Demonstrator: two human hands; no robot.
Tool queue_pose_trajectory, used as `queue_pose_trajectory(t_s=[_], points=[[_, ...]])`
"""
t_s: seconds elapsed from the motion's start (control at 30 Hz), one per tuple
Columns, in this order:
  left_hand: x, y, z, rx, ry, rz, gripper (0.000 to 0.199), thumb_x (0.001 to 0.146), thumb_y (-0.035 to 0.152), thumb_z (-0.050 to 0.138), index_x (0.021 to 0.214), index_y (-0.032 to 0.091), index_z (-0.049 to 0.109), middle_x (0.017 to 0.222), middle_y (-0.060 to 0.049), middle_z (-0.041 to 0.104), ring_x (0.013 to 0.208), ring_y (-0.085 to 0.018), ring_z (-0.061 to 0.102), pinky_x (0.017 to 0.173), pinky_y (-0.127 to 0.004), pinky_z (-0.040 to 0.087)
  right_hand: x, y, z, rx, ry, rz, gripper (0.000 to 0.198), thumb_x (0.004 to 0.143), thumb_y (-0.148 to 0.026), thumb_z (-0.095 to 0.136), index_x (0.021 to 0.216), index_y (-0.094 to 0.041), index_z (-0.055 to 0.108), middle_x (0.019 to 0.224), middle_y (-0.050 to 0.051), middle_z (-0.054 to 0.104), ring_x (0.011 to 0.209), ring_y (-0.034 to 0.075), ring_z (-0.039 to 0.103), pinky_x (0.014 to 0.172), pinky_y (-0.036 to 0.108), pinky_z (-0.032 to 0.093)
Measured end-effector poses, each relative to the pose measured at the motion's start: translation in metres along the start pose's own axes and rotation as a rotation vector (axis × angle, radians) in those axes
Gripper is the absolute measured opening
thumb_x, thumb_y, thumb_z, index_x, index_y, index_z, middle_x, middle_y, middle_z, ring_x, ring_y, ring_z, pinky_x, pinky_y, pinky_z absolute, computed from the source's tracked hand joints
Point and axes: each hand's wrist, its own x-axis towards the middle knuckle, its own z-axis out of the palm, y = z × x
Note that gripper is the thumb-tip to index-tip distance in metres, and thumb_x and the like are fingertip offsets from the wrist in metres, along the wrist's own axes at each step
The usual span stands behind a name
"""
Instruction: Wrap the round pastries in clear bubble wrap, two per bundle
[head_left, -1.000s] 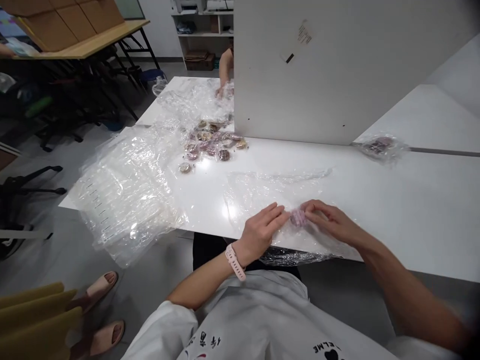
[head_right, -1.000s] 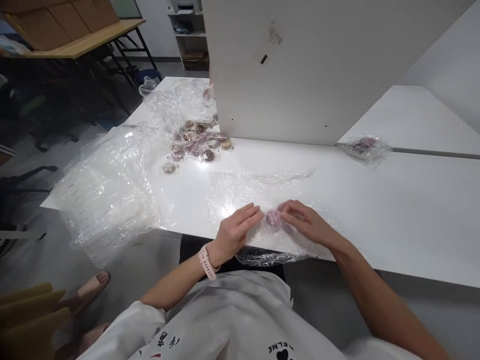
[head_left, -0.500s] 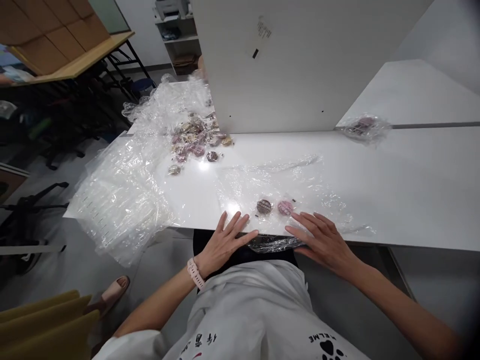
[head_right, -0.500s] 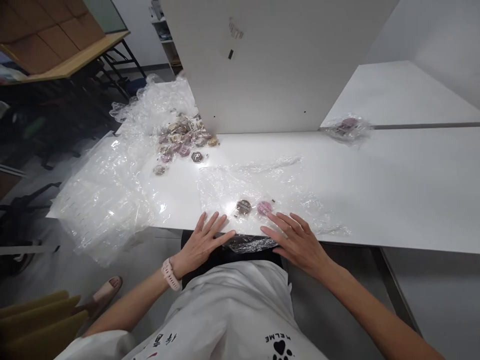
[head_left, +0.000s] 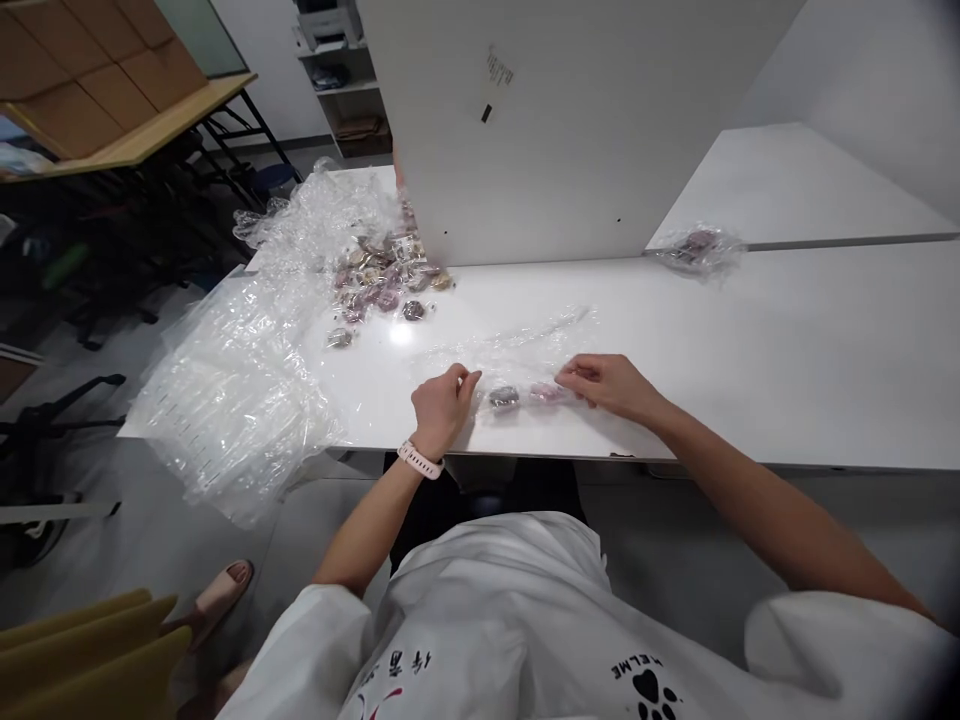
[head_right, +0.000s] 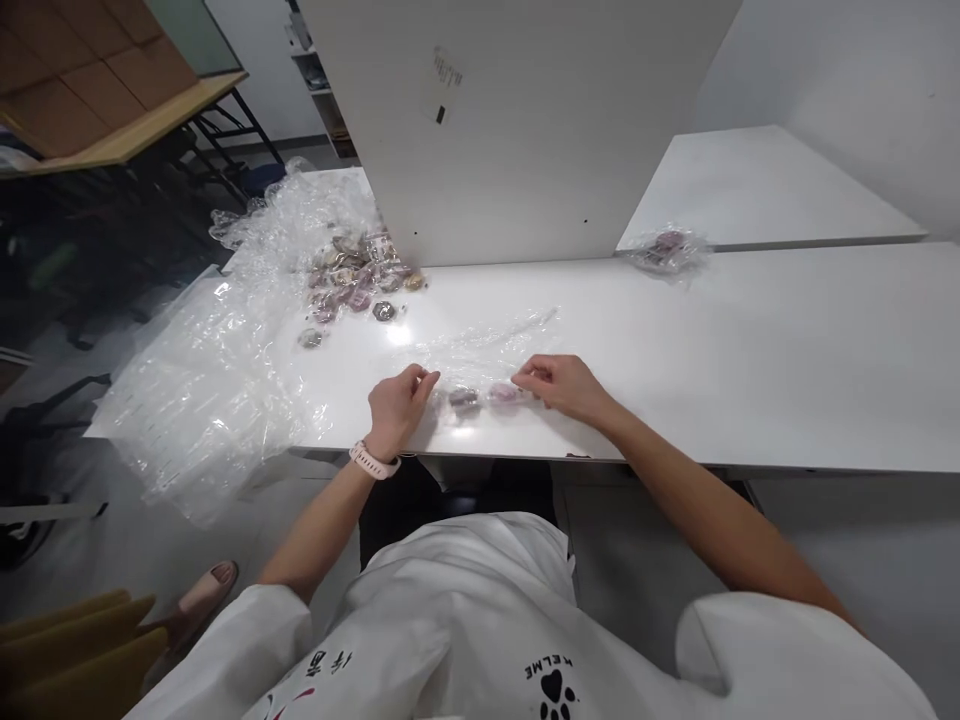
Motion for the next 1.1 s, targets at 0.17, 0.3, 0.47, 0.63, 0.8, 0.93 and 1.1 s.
queue_pose_trajectory(t_s=[0.17, 0.3, 0.47, 0.63, 0.8, 0.93, 1.1], points=[[-0.007, 0.017, 0.007, 0.086, 0.144, 0.392, 0.031, 0.095, 0.024, 0.051, 0.125, 0.017, 0.055, 0.128, -0.015, 0.062, 0.12, -0.029, 0.057, 0.098, -0.045, 0.046, 0.038, 0.004, 0.002, -0.083, -0.135, 0.092, 0.041, 0.083, -0.061, 0.062, 0.078, -0.021, 0.064, 0.058, -0.001, 0.058, 0.049, 0.014, 0.054, 0.055, 0.028, 0.041], [-0.016, 0.026, 0.022, 0.12, -0.225, 0.596, 0.052, 0.089, 0.023, 0.057, 0.138, 0.012, 0.045, 0.147, -0.019, 0.049, 0.141, -0.034, 0.041, 0.115, -0.05, 0.037, 0.03, 0.002, 0.012, -0.359, 0.195, -0.16, 0.033, 0.088, -0.051, 0.061, 0.097, -0.021, 0.069, 0.093, 0.008, 0.071, 0.084, 0.024, 0.065, 0.076, 0.038, 0.048], [0.006, 0.009, 0.038, 0.114, -0.238, 0.503, 0.044, 0.092, 0.013, 0.047, 0.135, 0.012, 0.043, 0.137, -0.017, 0.058, 0.135, -0.029, 0.049, 0.112, -0.048, 0.042, 0.017, 0.013, 0.03, -0.481, 0.071, -0.64, 0.048, 0.092, -0.057, 0.056, 0.126, -0.024, 0.063, 0.134, 0.011, 0.062, 0.124, 0.029, 0.054, 0.103, 0.047, 0.041], [0.023, 0.004, 0.024, 0.062, -0.33, 0.46, 0.041, 0.088, 0.009, 0.053, 0.127, 0.018, 0.047, 0.128, -0.013, 0.063, 0.124, -0.028, 0.055, 0.095, -0.043, 0.052, 0.025, 0.017, 0.036, -0.42, 0.046, -0.524, 0.039, 0.1, -0.045, 0.042, 0.127, -0.024, 0.062, 0.129, 0.01, 0.065, 0.118, 0.027, 0.058, 0.097, 0.045, 0.044], [0.054, 0.003, -0.011, -0.213, -0.605, 0.275, 0.03, 0.097, 0.029, 0.055, 0.125, 0.019, 0.05, 0.097, -0.006, 0.073, 0.085, -0.019, 0.069, 0.074, -0.032, 0.053, 0.041, -0.007, 0.02, -0.23, -0.067, -0.271, 0.043, 0.1, -0.051, 0.036, 0.099, -0.024, 0.068, 0.093, 0.003, 0.072, 0.082, 0.02, 0.064, 0.073, 0.034, 0.046], [0.077, 0.005, -0.019, 0.026, -0.655, 0.091, 0.036, 0.089, 0.035, 0.069, 0.118, 0.017, 0.059, 0.085, -0.005, 0.072, 0.077, -0.022, 0.067, 0.07, -0.033, 0.051, 0.057, -0.02, 0.017, -0.232, -0.11, -0.06, 0.036, 0.09, -0.057, 0.055, 0.094, -0.023, 0.068, 0.085, 0.001, 0.069, 0.072, 0.017, 0.061, 0.063, 0.03, 0.043], [0.034, 0.019, -0.018, 0.361, -0.19, 0.297, 0.028, 0.09, 0.01, 0.056, 0.117, 0.014, 0.062, 0.115, -0.015, 0.068, 0.111, -0.029, 0.061, 0.094, -0.046, 0.049, 0.049, -0.021, 0.028, -0.537, 0.219, -0.364, 0.025, 0.094, -0.04, 0.056, 0.107, -0.022, 0.067, 0.11, 0.009, 0.069, 0.099, 0.026, 0.06, 0.08, 0.039, 0.045]])
